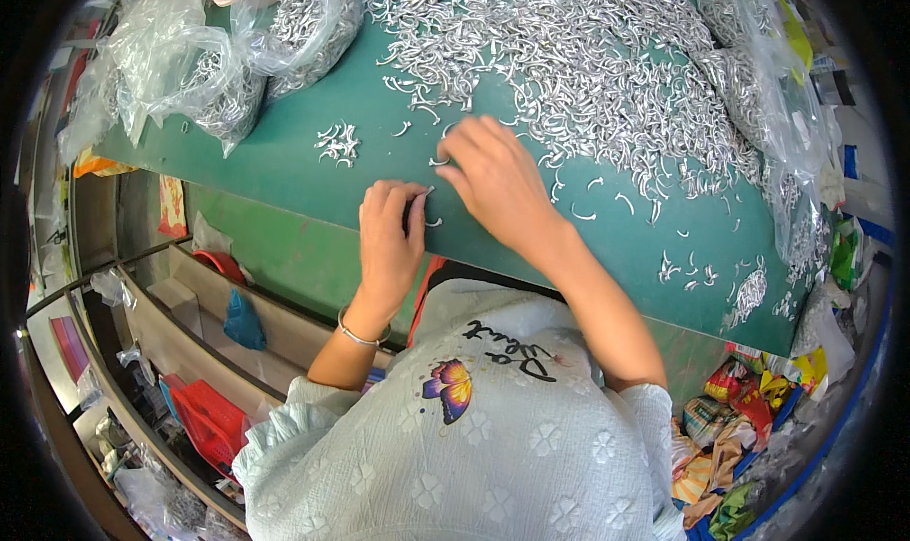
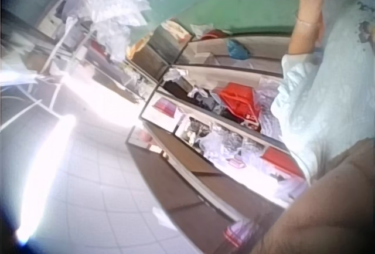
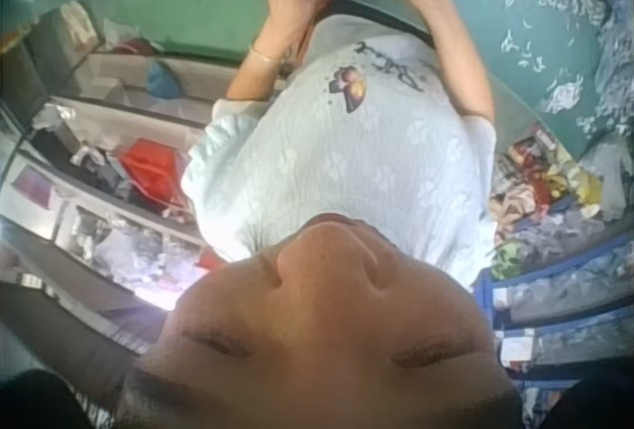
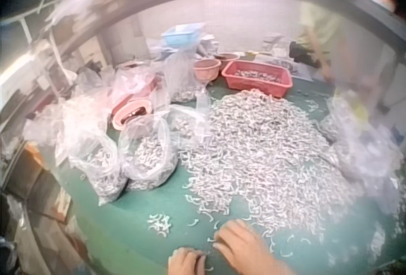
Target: The person sorts through a pile of small curved silver metal pieces on a green workbench by hand, picking up individual pieces to move them into different areas or piles.
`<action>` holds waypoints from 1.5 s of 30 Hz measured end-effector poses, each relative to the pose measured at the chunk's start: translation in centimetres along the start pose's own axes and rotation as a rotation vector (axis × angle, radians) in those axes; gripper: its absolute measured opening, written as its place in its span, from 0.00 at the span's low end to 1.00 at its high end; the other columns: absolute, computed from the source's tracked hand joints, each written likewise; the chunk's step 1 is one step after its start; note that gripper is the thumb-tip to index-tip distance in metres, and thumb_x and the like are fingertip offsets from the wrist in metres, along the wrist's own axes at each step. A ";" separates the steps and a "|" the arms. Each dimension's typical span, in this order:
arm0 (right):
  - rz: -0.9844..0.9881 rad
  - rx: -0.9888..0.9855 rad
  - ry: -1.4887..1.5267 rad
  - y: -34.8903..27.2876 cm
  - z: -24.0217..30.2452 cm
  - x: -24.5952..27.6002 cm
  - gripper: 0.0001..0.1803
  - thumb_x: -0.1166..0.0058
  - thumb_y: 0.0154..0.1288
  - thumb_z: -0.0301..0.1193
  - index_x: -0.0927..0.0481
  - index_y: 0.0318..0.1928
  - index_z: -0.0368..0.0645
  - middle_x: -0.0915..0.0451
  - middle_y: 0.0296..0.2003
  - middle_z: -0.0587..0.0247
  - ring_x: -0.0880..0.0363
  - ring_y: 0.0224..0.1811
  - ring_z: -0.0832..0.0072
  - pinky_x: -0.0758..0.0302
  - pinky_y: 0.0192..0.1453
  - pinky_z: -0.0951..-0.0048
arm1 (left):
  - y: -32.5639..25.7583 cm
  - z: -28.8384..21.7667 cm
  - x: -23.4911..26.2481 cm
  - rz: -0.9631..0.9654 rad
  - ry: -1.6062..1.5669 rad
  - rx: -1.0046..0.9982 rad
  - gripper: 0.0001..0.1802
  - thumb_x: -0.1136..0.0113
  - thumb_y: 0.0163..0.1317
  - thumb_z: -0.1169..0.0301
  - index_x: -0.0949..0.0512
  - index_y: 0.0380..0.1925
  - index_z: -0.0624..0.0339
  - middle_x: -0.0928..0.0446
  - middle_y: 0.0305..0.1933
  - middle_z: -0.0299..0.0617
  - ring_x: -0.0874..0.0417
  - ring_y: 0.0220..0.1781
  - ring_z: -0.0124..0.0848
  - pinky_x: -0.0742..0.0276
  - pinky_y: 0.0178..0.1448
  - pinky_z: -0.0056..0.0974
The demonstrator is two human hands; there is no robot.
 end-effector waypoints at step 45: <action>-0.018 -0.034 -0.135 -0.7 -2.0 3.5 0.17 0.35 0.54 0.25 0.21 0.46 0.44 0.25 0.53 0.60 0.30 0.60 0.59 0.35 0.62 0.56 | 1.4 0.8 1.1 -0.080 -0.018 -0.026 0.11 0.32 0.55 0.76 0.22 0.38 0.63 0.26 0.40 0.44 0.27 0.46 0.42 0.32 0.49 0.43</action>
Point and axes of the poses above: each hand's wrist, its own y-axis towards the middle knuckle, its own x-axis out of the back of the hand, z = x × y, the point moved 9 cm from there along y, towards the middle knuckle
